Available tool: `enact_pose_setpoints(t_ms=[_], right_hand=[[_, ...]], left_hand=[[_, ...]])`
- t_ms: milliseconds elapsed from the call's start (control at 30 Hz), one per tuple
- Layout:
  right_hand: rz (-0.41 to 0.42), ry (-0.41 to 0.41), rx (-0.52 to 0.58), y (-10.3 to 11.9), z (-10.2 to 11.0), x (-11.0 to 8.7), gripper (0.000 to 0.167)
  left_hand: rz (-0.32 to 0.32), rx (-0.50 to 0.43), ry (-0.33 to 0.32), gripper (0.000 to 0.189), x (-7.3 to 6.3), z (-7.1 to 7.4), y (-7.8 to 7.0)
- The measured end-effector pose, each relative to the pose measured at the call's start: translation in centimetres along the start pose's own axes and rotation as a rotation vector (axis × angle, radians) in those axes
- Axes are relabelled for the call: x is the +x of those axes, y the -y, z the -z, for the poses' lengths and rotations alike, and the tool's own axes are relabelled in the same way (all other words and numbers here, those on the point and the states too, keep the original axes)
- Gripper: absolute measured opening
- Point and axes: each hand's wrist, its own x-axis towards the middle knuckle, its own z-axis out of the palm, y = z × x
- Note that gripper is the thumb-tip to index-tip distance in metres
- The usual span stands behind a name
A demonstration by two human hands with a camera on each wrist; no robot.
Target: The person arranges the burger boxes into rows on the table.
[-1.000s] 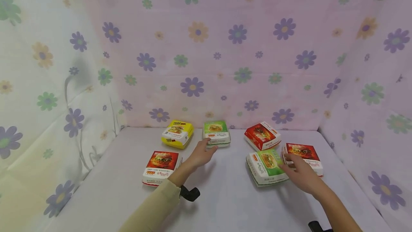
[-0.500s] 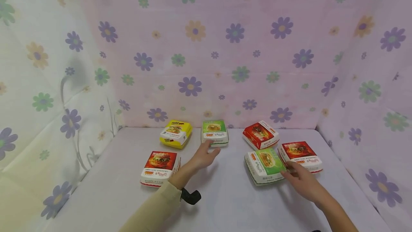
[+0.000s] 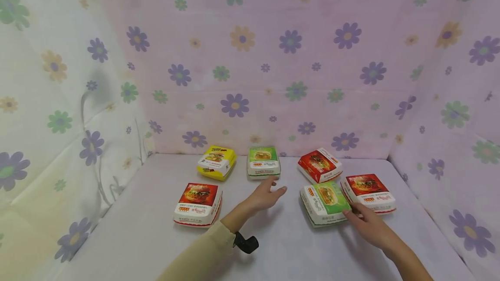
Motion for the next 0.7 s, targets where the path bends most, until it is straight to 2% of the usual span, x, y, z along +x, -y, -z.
enact_pose_setpoints(t_ms=[233,467,700], right_hand=[[-0.026,0.016,0.04,-0.1,-0.2,0.2,0.082],[-0.044,0.023,0.066,0.0,-0.5,0.4,0.077],[-0.06,0.023,0.066,0.2,-0.6,0.6,0.077]], left_hand=[[0.044,-0.029,0.044,0.059,1.0,-1.9,-0.9],[0.099,-0.088,0.095,0.058,2.0,-3.6,-1.5],[0.085,-0.156,0.115,0.055,2.5,-4.5,-1.8]])
